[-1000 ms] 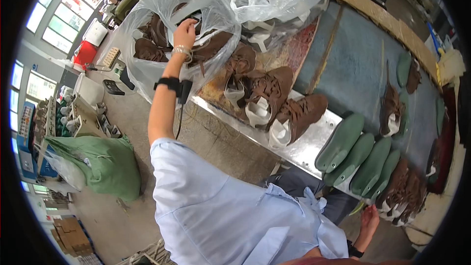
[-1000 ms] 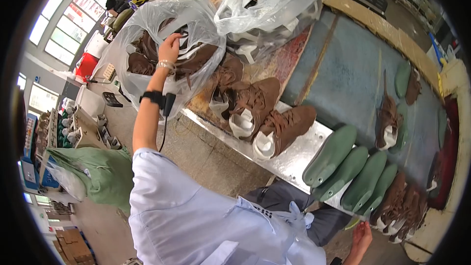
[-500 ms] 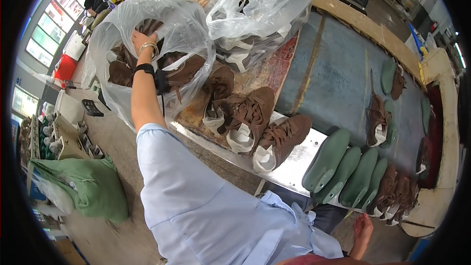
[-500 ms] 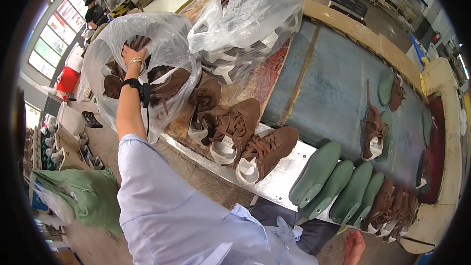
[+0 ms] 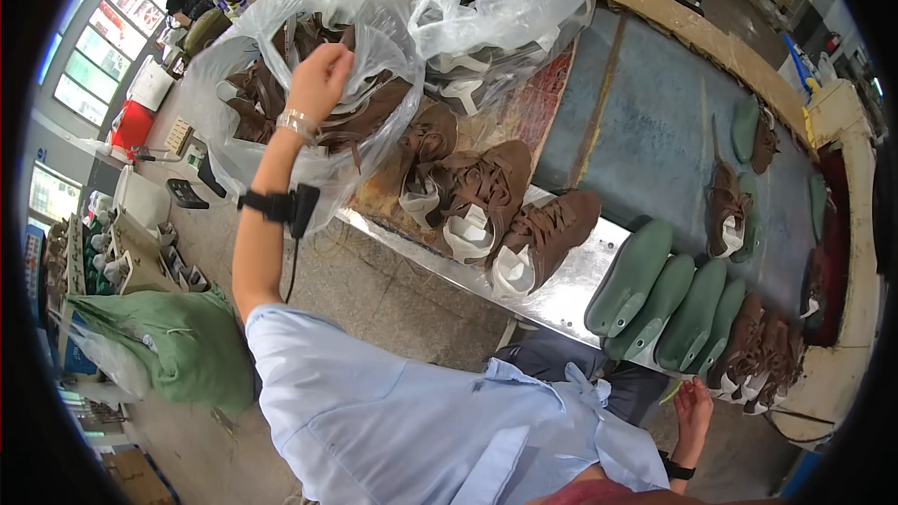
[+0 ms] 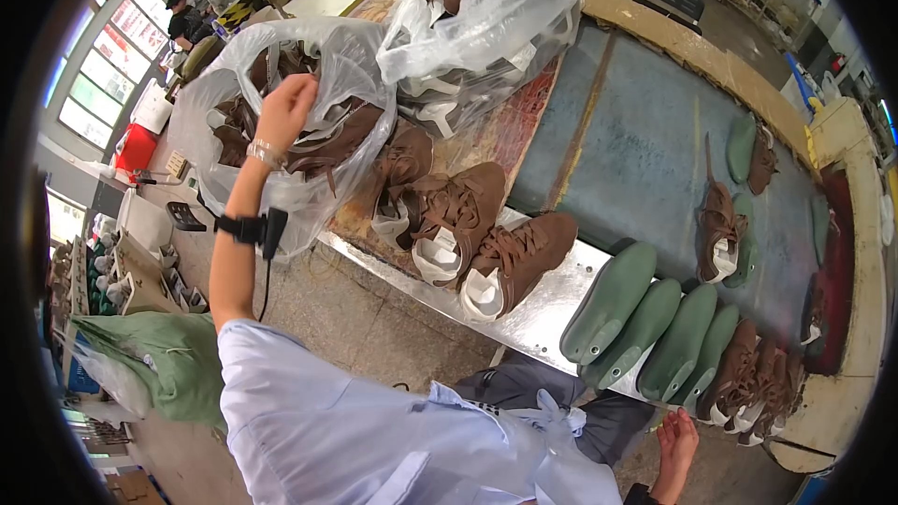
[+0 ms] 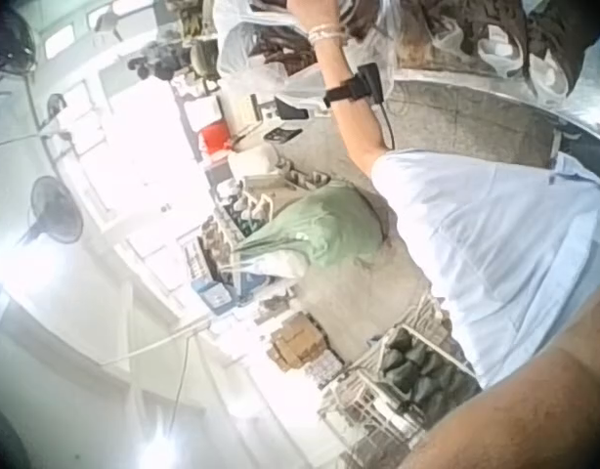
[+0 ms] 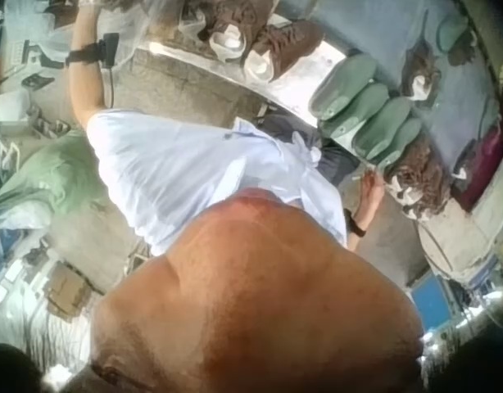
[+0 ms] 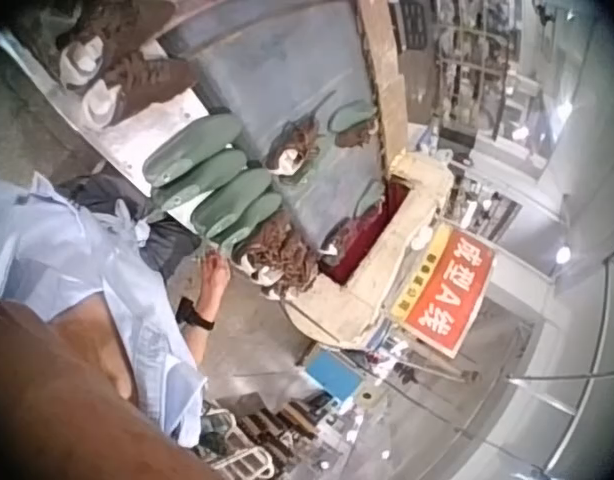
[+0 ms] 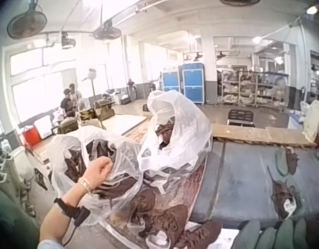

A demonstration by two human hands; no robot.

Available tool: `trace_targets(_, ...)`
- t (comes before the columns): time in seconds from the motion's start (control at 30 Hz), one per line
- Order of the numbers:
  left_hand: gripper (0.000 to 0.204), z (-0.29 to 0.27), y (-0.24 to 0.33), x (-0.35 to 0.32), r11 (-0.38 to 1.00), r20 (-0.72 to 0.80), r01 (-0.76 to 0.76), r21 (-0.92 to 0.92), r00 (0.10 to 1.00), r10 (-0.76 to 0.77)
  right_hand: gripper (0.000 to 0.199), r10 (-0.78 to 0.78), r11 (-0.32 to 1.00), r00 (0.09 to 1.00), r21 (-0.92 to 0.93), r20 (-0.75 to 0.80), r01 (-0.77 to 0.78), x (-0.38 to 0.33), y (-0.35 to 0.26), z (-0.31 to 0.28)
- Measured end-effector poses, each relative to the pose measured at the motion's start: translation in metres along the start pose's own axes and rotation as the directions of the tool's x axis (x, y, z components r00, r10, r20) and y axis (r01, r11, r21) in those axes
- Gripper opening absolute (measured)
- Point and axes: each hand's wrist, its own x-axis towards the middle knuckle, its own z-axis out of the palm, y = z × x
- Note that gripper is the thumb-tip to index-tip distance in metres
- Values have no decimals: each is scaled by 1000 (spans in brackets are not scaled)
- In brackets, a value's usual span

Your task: Sorting green shoe lasts and matching them with corresponding brown shoe uppers on a manufacturing conveyor belt.

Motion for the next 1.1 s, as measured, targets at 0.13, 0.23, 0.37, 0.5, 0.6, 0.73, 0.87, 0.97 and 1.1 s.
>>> trace_targets(0.13, 13, -7, 0, -38, 979, -743, 172, 109, 668, -35, 23, 4, 1000, 997, 20, 83, -6, 4, 6, -11)
trace_targets(0.23, 13, 1, -83, -66, 809, -618, 588, 25, 645, -450, 24, 33, 999, 995, 32, 91, -36, 8, 8, -5)
trace_targets(0.37, 43, 43, -140, -59, 793, -227, 412, 450, 911, -344, 27, 26, 999, 993, 19, 115, -29, 6, 9, -8)
trace_targets(0.5, 56, 61, -111, -34, 777, -95, 22, 629, 994, 49, 29, -19, 1000, 994, -20, 110, 21, -18, 5, 2)
trace_targets(0.6, 48, 50, -103, -7, 599, 110, 162, 784, 914, -391, 28, -44, 999, 992, 23, 119, 42, -26, 15, -7)
trace_targets(0.73, 49, 4, -90, 3, 621, 186, -6, 784, 956, -226, 20, -56, 997, 989, 61, 137, 48, -34, 16, -10)
trace_targets(0.87, 51, -73, -37, -34, 831, 232, -74, 551, 970, -67, 24, -114, 993, 976, 50, 183, 106, -37, 4, -8)
trace_targets(0.97, 44, -114, 64, -76, 925, 247, 60, 375, 955, -162, 33, -163, 985, 969, -33, 188, 172, -44, -7, -1)
trace_targets(1.1, 18, -138, 162, -139, 851, 200, 468, -239, 881, -428, 32, -181, 968, 952, -127, 247, 217, -66, -27, 44)
